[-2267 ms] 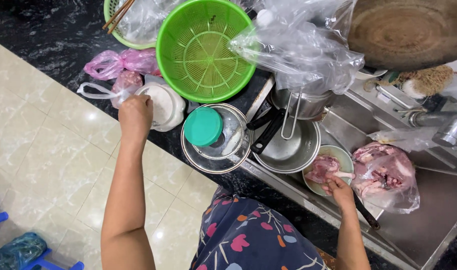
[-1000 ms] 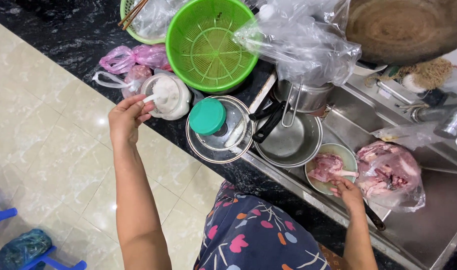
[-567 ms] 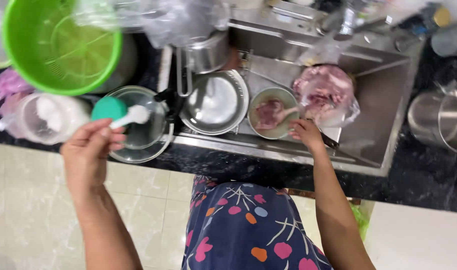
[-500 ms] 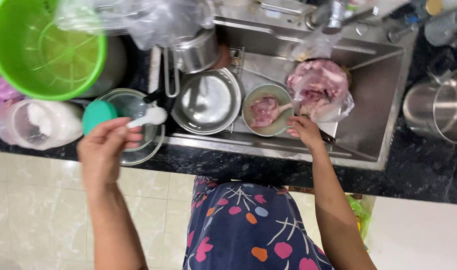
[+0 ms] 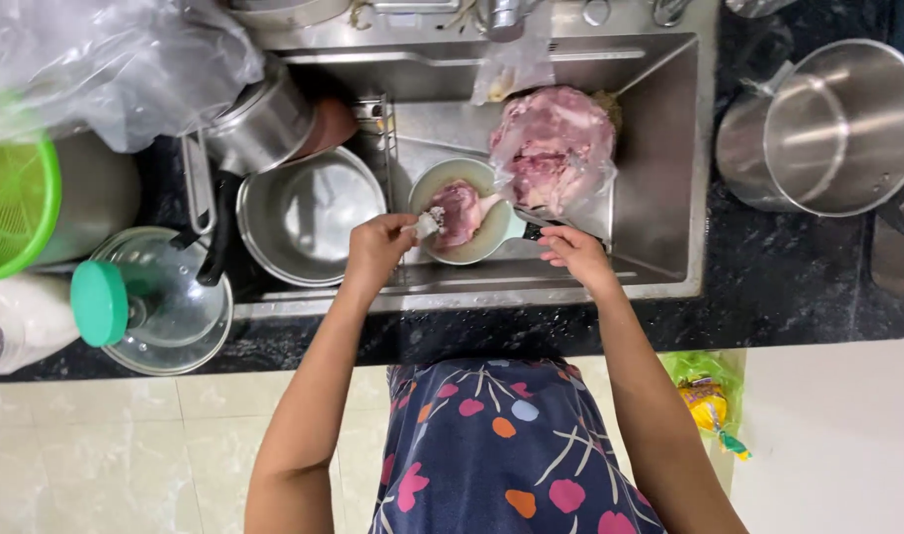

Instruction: Washing a pot and then cleaning and seasoning raw poultry in a kitchen sink.

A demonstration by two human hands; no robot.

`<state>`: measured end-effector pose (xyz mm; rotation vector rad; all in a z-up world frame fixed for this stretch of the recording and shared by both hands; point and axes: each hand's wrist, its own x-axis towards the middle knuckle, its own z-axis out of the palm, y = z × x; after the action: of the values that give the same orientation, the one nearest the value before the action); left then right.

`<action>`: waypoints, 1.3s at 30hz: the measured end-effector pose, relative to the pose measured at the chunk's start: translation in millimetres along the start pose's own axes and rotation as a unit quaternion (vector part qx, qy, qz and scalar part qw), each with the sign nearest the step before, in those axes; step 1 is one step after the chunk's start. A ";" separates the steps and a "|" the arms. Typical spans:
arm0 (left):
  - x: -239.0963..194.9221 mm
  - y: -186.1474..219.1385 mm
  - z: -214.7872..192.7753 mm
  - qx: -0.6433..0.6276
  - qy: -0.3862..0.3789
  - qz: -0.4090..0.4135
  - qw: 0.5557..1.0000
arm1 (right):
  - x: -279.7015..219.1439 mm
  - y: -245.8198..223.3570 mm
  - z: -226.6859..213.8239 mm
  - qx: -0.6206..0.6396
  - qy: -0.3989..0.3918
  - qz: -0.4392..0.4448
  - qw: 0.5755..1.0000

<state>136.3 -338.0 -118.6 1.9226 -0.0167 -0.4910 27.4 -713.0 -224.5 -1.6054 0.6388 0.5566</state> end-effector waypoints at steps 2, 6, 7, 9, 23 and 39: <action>10.8 -5.6 20.6 0.036 0.004 0.022 0.999 | 1.6 4.6 -9.5 -0.001 0.004 0.005 1.000; 28.1 4.7 41.0 0.082 0.025 0.012 0.996 | 11.7 12.9 -23.7 0.003 -0.003 0.016 1.000; 33.4 8.1 44.3 0.090 0.034 -0.018 0.995 | 14.6 12.7 -26.5 0.003 -0.007 0.019 1.000; 44.4 2.2 51.5 0.076 0.048 -0.026 0.996 | 20.2 10.7 -32.0 0.004 -0.009 0.023 1.000; 74.1 -104.0 76.5 -0.242 0.047 -0.298 0.922 | 48.9 9.6 -38.8 0.007 -0.020 0.055 0.998; 42.1 -77.8 47.6 -0.376 0.106 -0.247 0.887 | 32.8 22.4 -34.1 -0.006 -0.023 0.031 0.999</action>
<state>141.6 -358.8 -216.7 1.1795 0.7243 -0.5175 35.8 -751.8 -258.7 -1.5844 0.6523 0.6430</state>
